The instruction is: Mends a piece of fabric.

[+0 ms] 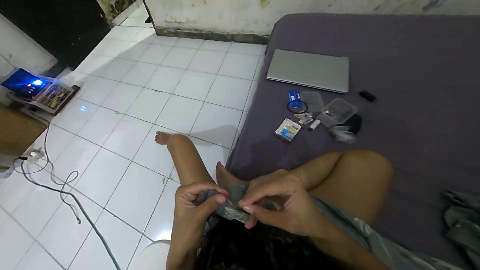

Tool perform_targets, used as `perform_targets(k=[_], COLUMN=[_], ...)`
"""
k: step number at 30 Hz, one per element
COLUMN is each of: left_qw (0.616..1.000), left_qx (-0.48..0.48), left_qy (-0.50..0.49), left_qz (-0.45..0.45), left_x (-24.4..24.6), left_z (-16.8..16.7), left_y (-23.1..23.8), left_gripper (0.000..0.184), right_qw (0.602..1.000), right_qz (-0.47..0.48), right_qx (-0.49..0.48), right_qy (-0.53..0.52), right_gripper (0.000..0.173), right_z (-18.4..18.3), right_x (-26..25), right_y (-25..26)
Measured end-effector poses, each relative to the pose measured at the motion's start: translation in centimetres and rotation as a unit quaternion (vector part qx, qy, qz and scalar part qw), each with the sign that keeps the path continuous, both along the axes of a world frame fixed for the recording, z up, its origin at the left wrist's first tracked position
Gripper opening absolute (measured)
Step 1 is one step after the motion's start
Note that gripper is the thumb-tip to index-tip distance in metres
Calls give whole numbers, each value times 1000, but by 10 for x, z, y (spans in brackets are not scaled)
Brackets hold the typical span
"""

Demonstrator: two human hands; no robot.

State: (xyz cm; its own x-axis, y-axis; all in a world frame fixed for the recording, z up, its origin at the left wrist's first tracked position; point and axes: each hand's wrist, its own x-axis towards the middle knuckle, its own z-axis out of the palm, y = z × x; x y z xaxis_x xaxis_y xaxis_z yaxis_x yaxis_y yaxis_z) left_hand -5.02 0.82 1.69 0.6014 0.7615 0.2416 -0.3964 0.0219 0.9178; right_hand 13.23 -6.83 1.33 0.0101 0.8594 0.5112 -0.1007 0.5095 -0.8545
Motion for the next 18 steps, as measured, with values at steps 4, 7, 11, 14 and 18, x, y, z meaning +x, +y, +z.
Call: perform_targets(k=[4,7,11,14,18], left_qw=[1000,1000,1000,1000,999], left_qx=[-13,-21,-24,-21,-23], left_qy=[-3,-10,-15,-12,-14], left_qz=[-10,-13,-8,5,19], left_x=[2,4,5,7,7], left_z=[-1,-1,-2,-2,-2], left_y=[1,1,1,1,1], left_gripper=[13,13,12,12,12], right_qw=[1000,999,998,998,997], right_qz=[16,23,23,23,27], right_qx=[-15,-24,-40,-55,-59], right_qy=[17,21,30,36,47], right_gripper=[12,14,13,11,12], right_z=[-1,-2,-1,-2,-4], right_x=[0,1,1,0,-1], right_y=[2,4,4,5,5])
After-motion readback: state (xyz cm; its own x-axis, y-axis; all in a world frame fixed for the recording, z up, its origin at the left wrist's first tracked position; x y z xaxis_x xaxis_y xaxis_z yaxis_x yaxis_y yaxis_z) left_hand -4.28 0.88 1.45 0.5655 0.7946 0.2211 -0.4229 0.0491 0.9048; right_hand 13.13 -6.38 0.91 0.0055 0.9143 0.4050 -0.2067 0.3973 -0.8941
